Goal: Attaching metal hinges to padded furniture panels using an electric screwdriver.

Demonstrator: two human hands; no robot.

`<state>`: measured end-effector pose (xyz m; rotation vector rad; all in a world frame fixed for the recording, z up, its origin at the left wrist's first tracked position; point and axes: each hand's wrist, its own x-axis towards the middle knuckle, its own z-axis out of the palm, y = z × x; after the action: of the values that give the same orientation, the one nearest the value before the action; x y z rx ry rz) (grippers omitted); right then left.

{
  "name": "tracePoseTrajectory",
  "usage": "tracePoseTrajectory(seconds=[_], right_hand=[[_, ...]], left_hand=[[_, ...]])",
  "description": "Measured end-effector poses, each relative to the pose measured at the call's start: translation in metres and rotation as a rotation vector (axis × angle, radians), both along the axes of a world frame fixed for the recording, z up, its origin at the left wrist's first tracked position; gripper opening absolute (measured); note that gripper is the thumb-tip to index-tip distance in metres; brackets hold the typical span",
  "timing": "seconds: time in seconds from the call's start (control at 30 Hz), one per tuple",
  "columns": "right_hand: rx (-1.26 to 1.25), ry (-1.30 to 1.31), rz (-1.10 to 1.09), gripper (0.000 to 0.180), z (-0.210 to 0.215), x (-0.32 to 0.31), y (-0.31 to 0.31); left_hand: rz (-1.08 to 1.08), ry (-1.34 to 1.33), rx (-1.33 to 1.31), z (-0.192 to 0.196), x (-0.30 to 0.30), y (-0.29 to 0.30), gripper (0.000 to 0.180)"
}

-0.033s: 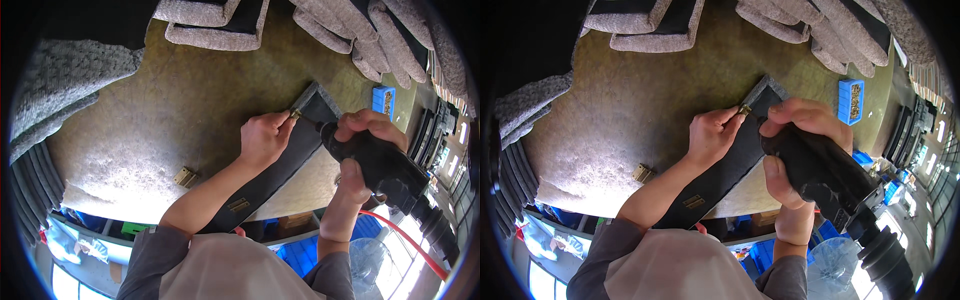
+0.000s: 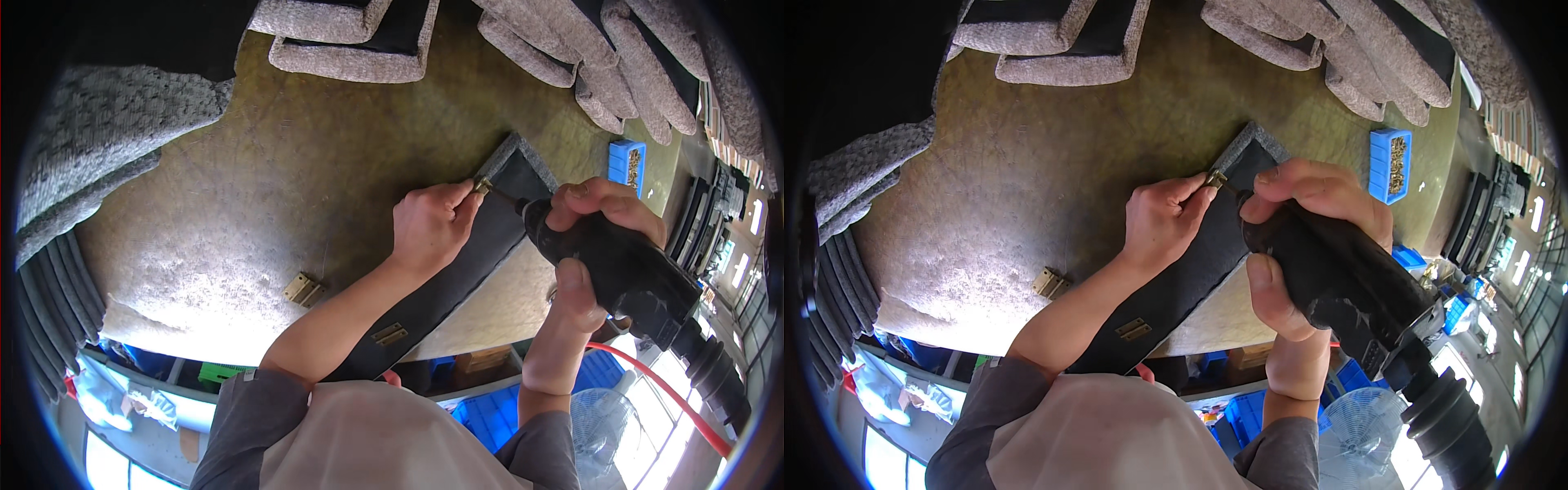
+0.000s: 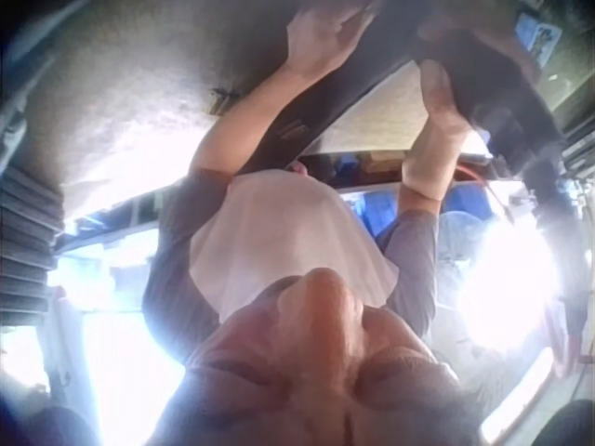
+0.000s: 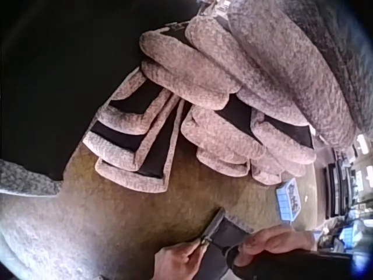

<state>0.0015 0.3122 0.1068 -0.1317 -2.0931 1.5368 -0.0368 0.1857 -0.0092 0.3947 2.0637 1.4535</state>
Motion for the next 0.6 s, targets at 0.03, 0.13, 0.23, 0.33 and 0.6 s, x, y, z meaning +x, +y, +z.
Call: tracePoseTrajectory(seconds=[0.03,0.13,0.23,0.33,0.6], right_hand=[[0.004,0.001,0.012,0.052,-0.0009,0.0001,0.0005],[0.008,0.011,0.006,0.052,-0.0029,0.0009,0.0014],[-0.01,0.019,0.007,0.052,-0.0055,0.002,0.0028],[0.02,0.032,0.007,0.052,-0.008,0.003,0.0041],[0.008,0.062,0.086,0.054,-0.0067,0.0036,0.01]], left_hand=[[0.003,0.018,0.004,-0.0003,-0.0001,0.0002,0.008],[-0.006,0.026,-0.002,-0.0002,-0.0004,0.0004,0.009],[-0.023,0.018,-0.019,0.0001,-0.0012,0.0005,0.009],[-0.028,0.023,-0.027,0.0004,-0.0024,0.0014,0.01],[-0.049,0.018,-0.048,0.0024,-0.0022,0.0015,0.012]])
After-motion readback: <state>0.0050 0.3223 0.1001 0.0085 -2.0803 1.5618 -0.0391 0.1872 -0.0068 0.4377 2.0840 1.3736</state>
